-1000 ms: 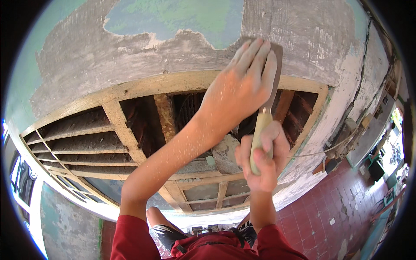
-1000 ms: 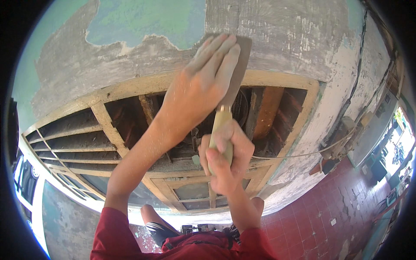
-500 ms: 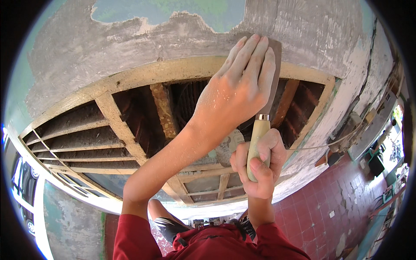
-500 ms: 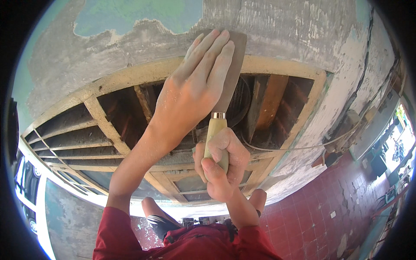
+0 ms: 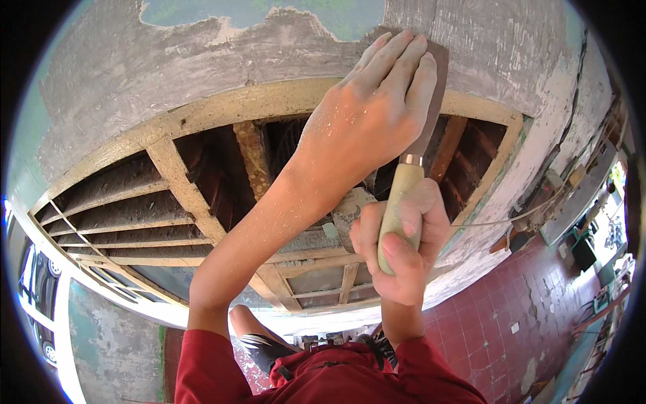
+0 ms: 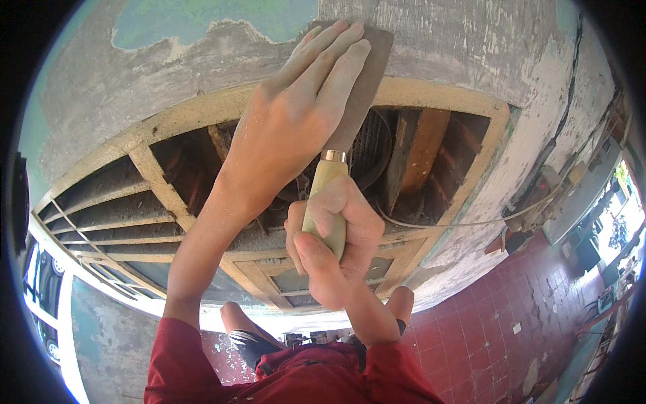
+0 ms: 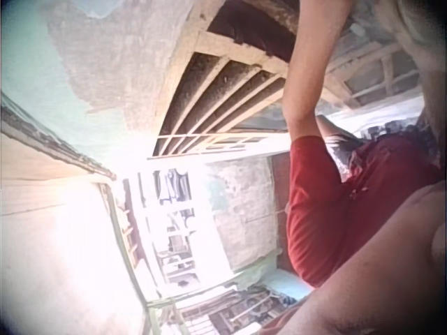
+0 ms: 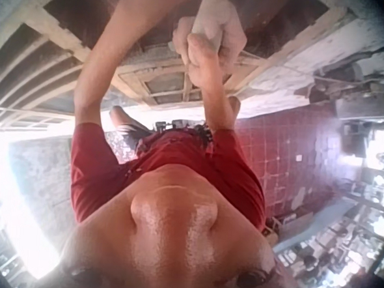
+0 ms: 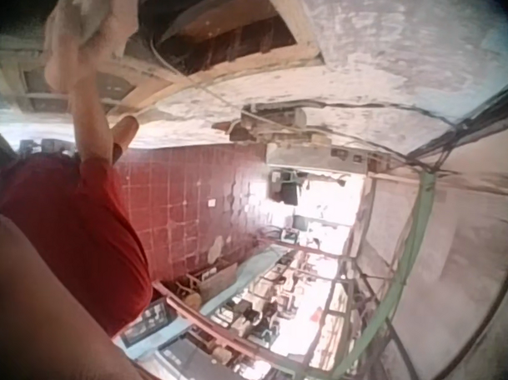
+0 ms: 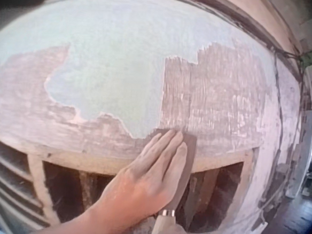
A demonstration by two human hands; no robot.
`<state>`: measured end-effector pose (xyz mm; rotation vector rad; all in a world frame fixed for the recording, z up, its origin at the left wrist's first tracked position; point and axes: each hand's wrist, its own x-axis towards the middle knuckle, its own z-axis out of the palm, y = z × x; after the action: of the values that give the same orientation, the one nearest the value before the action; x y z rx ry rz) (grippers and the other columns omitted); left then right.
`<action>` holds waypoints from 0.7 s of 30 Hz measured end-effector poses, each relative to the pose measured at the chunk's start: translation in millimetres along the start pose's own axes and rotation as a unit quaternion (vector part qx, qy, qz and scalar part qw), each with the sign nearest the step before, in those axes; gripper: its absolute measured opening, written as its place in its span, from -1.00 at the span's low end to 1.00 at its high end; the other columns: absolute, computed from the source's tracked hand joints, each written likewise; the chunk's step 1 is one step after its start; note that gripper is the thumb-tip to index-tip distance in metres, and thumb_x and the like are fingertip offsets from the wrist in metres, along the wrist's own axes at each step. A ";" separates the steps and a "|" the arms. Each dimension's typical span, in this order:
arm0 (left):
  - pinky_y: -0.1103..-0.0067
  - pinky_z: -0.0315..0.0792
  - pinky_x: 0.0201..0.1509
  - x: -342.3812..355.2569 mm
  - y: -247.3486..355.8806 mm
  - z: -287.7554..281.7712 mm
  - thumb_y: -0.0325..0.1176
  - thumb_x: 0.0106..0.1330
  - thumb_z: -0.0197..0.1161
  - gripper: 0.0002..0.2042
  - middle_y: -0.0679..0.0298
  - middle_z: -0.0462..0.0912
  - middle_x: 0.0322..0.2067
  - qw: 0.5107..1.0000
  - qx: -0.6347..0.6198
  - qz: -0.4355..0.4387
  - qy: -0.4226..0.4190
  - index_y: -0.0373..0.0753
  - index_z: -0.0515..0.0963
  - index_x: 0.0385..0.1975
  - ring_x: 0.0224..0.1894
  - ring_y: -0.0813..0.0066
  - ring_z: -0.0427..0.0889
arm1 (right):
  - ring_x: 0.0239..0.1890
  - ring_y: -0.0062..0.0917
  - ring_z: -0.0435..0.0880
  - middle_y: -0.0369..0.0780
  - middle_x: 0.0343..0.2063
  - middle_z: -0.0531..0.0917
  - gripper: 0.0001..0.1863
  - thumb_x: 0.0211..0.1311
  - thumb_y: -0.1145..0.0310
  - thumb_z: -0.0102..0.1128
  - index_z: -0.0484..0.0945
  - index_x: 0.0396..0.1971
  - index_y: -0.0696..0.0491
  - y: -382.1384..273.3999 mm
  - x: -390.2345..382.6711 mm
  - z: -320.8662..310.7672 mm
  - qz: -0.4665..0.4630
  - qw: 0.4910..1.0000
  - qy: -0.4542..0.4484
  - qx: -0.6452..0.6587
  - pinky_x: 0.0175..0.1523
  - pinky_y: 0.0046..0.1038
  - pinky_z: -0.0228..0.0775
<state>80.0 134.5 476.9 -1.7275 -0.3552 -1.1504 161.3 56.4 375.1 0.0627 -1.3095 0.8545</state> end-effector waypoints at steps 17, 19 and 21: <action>0.43 0.42 0.24 7.6 -4.2 1.3 -0.48 0.02 0.19 -0.67 -0.02 0.58 -0.09 1.000 0.017 0.014 0.007 -0.49 0.50 -0.19 0.06 0.21 0.55 | -0.84 -0.72 0.21 -0.27 -0.77 0.31 -0.79 0.17 0.49 0.00 0.13 -0.41 0.02 -3.8 9.8 -3.3 -0.020 1.000 -0.018 -0.012 -0.68 -0.65 -0.04; 0.43 0.42 0.24 6.5 -3.2 -0.4 -0.48 0.02 0.19 -0.67 -0.02 0.58 -0.09 1.000 0.017 0.010 0.000 -0.50 0.49 -0.18 0.06 0.21 0.55 | -0.84 -0.72 0.21 -0.27 -0.77 0.31 -0.79 0.16 0.49 0.00 0.13 -0.41 0.02 -2.9 8.2 -0.6 -0.013 1.000 -0.008 -0.012 -0.68 -0.65 -0.03; 0.39 0.42 0.25 0.2 3.7 0.3 -0.54 0.01 0.20 -0.61 0.03 0.54 0.01 1.000 -0.007 -0.020 -0.005 -0.46 0.45 -0.09 0.13 0.17 0.51 | -0.84 -0.71 0.21 -0.28 -0.77 0.31 -0.79 0.16 0.49 0.00 0.13 -0.41 0.02 -2.3 0.1 -3.9 0.000 1.000 0.005 -0.015 -0.67 -0.64 -0.01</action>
<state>82.8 132.9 474.9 -1.7468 -0.3910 -1.1756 165.8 56.8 375.0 0.0348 -1.3121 0.8349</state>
